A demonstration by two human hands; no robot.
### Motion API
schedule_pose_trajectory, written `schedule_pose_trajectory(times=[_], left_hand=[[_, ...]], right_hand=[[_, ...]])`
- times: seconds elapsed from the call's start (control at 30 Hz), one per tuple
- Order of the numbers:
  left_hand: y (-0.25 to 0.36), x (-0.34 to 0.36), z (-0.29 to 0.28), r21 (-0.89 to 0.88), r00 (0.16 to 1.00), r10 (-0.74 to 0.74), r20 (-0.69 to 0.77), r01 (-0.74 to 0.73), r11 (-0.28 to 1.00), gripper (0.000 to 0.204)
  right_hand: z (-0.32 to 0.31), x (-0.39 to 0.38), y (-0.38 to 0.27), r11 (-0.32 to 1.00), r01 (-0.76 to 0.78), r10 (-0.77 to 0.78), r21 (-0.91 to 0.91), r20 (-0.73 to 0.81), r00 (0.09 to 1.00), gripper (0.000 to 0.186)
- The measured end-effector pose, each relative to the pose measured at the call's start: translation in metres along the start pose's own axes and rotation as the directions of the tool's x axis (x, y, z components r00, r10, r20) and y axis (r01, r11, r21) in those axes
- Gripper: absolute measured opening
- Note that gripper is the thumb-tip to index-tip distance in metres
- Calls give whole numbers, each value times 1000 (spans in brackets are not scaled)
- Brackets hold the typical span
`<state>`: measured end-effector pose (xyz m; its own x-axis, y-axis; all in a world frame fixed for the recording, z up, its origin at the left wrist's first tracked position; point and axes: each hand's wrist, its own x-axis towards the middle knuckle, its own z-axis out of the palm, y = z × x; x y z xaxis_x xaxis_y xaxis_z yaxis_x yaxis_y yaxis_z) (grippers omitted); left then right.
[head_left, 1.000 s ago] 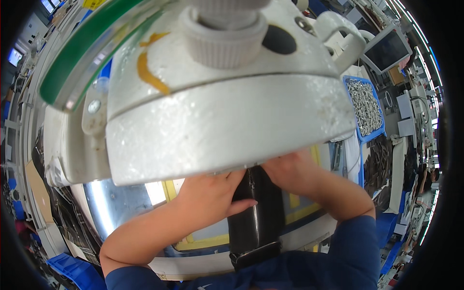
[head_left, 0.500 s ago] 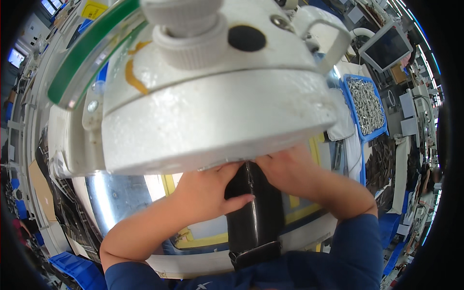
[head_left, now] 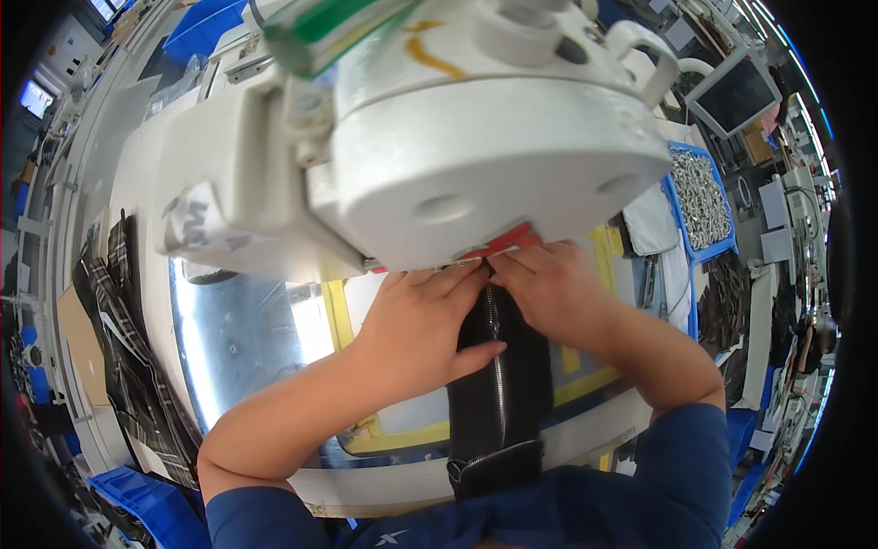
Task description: The person aligns a zipper with a plaid fabric piece and sews it using a sewing machine. They repeat this process with multiple fabric pieces, guiding each under the needle and stitching along the zipper edge. The finished pieces are placed aside on the table.
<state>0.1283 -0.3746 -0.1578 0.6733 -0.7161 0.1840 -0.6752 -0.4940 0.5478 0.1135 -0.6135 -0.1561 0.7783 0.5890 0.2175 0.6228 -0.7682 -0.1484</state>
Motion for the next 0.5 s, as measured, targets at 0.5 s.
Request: schedule_pose_trajectory(times=[0.5], left_hand=[[-5,-2,-27,87,978,-165,124,155,984,73]], right_hand=[[6,27,-18,999,15,-13,-36,49,999,19]])
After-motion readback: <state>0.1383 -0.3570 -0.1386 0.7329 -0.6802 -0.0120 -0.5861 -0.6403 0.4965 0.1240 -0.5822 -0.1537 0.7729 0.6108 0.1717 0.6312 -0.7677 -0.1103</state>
